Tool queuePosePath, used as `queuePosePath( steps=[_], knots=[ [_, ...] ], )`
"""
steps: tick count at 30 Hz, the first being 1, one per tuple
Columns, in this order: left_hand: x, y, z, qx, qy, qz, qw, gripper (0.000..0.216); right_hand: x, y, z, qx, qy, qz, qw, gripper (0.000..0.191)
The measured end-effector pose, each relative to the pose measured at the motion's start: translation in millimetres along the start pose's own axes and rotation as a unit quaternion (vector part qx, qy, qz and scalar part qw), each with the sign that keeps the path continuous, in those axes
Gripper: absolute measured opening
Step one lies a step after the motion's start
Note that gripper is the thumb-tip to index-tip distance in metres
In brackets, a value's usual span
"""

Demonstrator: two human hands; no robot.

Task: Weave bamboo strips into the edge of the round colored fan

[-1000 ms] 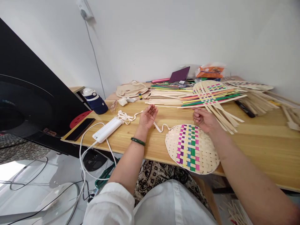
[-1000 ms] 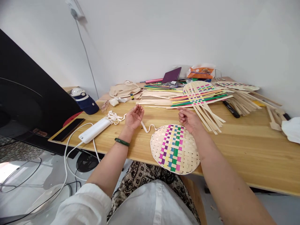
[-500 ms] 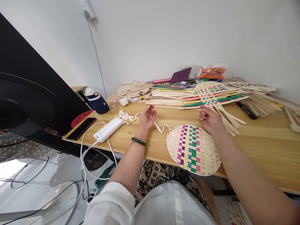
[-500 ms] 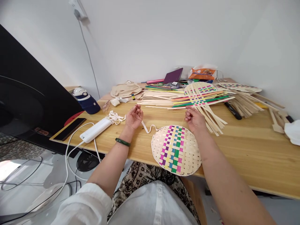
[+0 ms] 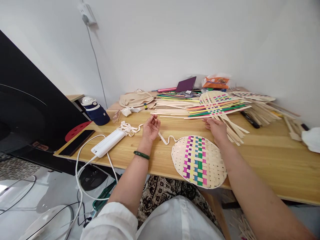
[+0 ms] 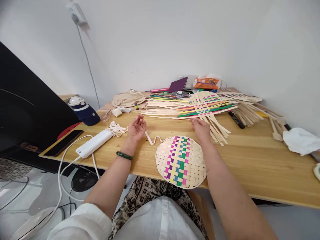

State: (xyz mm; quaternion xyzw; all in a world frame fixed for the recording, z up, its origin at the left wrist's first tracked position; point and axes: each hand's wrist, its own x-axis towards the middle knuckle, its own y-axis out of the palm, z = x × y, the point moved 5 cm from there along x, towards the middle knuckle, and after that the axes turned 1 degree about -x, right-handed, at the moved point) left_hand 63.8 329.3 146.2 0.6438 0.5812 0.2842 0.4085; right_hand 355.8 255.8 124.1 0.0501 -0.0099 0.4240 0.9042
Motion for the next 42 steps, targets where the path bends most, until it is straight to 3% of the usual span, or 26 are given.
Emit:
queuePosePath(
  steps=[7, 11, 20, 26, 29, 34, 37, 42],
  knots=[
    [0, 0, 1, 0.002, -0.005, 0.004, 1.000, 0.020, 21, -31, -7, -0.092, -0.020, -0.135, 0.986, 0.022],
    [-1, 1, 1, 0.010, -0.006, 0.002, 1.000, 0.020, 24, -36, -6, -0.095, -0.024, -0.155, 0.983, 0.020],
    [-1, 3, 4, 0.045, -0.022, 0.020, 0.999, 0.017, 14, -19, -2, -0.078, -0.041, -0.066, 0.994, 0.010],
    [-17, 13, 22, 0.141, -0.136, 0.109, 0.974, 0.016, -2, 1, 13, -0.090, -0.069, 0.025, 0.993, 0.010],
    [-22, 14, 27, 0.177, -0.171, 0.142, 0.959, 0.014, -8, 3, 18, -0.138, -0.083, 0.035, 0.986, 0.015],
    [-19, 12, 26, 0.175, -0.151, 0.152, 0.961, 0.015, -8, -1, 16, -0.309, -0.091, 0.019, 0.946, 0.015],
    [-16, 12, 24, 0.165, -0.128, 0.146, 0.967, 0.017, -7, 4, 11, -0.406, -0.105, 0.043, 0.907, 0.012],
    [-13, 12, 23, 0.154, -0.111, 0.133, 0.973, 0.018, -6, 23, 5, -0.497, -0.136, 0.082, 0.853, 0.023]
  ],
)
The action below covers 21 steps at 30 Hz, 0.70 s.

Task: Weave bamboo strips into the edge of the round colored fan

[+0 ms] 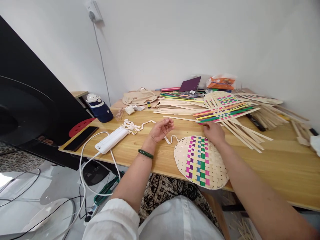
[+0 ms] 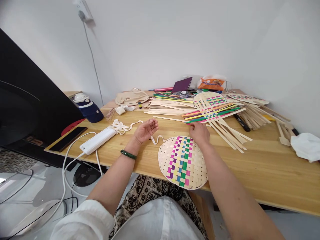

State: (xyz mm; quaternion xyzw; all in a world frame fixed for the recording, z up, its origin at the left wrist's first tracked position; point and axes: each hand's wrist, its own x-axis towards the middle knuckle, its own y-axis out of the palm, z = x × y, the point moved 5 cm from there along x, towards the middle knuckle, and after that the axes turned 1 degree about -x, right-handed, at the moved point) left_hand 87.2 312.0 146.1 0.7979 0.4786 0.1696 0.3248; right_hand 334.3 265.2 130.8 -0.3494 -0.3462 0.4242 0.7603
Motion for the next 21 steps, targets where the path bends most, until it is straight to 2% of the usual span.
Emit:
queuePosePath(
  steps=[6, 11, 17, 21],
  knots=[
    [1, -3, -1, -0.016, 0.012, -0.026, 0.999, 0.016, 18, 12, 8, -0.071, -0.020, 0.051, 0.996, 0.030],
    [3, -5, -2, -0.025, 0.021, -0.045, 0.998, 0.018, 33, 11, 9, -0.085, -0.027, 0.063, 0.994, 0.032],
    [2, -3, -1, -0.023, 0.011, -0.038, 0.999, 0.017, 36, 1, 8, -0.033, 0.004, 0.071, 0.997, 0.026],
    [-2, 5, 2, -0.008, -0.022, -0.012, 1.000, 0.020, 24, -14, 19, 0.064, 0.015, 0.052, 0.997, 0.021]
  ],
)
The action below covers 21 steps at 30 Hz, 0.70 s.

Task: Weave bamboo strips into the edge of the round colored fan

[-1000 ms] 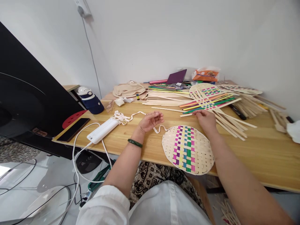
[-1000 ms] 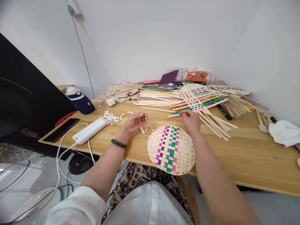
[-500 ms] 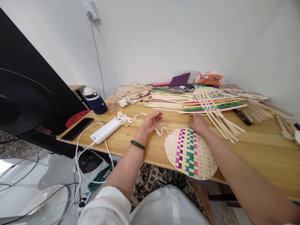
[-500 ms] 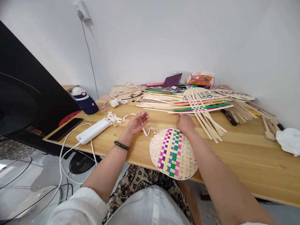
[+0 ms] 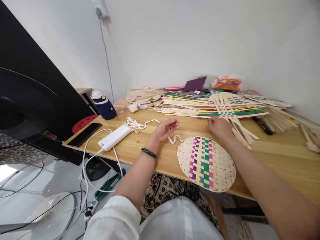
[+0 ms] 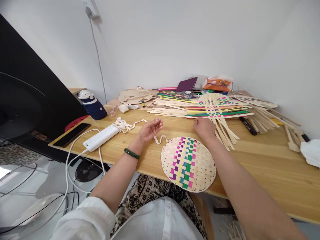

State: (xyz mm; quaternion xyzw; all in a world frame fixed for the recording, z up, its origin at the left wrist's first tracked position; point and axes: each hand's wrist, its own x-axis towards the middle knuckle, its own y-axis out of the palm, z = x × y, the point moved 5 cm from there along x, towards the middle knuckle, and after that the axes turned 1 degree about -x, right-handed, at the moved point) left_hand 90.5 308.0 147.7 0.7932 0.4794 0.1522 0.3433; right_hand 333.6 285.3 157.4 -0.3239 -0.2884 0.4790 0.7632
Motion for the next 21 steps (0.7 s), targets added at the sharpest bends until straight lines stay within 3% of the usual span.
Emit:
queuePosePath(
  steps=[4, 9, 12, 16, 21],
  knots=[
    [-5, 6, 4, 0.028, -0.044, 0.032, 0.998, 0.023, -24, 7, 46, 0.176, -0.076, 0.081, 0.978, 0.037],
    [-6, 7, 4, 0.039, -0.048, 0.052, 0.997, 0.026, -52, 33, 96, 0.319, -0.125, 0.285, 0.895, 0.038],
    [-6, 7, 5, 0.035, -0.043, 0.059, 0.997, 0.026, -55, 35, 93, 0.339, -0.103, 0.348, 0.868, 0.035],
    [-5, 8, 4, 0.019, -0.029, 0.057, 0.998, 0.026, -53, 24, 73, 0.326, -0.074, 0.396, 0.855, 0.038],
    [-3, 5, 1, 0.002, -0.005, 0.039, 0.999, 0.027, -47, 6, 60, 0.349, -0.057, 0.364, 0.862, 0.041]
  ],
)
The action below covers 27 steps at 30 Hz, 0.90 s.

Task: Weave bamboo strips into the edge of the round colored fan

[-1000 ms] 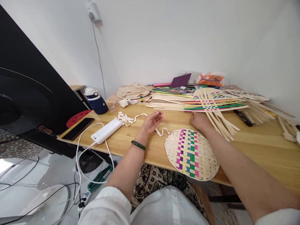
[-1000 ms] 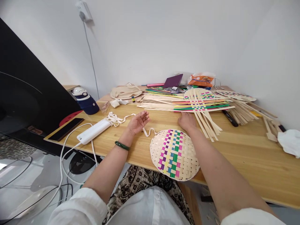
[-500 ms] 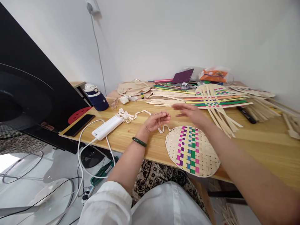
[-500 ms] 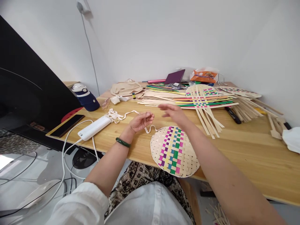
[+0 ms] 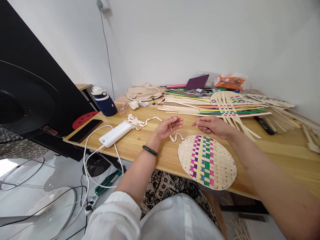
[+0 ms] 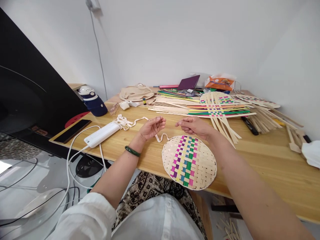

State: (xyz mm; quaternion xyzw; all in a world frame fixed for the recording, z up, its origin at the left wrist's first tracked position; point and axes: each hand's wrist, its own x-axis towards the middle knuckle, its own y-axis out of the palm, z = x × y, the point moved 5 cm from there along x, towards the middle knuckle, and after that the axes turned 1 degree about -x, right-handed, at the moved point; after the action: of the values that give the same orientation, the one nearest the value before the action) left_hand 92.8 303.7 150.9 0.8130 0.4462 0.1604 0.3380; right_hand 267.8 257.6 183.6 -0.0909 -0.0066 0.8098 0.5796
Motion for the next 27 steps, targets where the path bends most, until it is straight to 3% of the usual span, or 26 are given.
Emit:
queuePosePath(
  steps=[11, 18, 27],
  knots=[
    [4, -8, -7, -0.049, 0.040, -0.063, 0.996, 0.025, -22, -54, -25, 0.090, -0.031, -0.128, 0.987, 0.040],
    [6, -13, -10, -0.076, 0.056, -0.091, 0.991, 0.022, -35, -57, -46, 0.143, -0.078, -0.170, 0.972, 0.044],
    [5, -18, -14, -0.108, 0.078, -0.134, 0.982, 0.016, -49, -71, -38, 0.105, -0.123, -0.216, 0.963, 0.035]
  ],
)
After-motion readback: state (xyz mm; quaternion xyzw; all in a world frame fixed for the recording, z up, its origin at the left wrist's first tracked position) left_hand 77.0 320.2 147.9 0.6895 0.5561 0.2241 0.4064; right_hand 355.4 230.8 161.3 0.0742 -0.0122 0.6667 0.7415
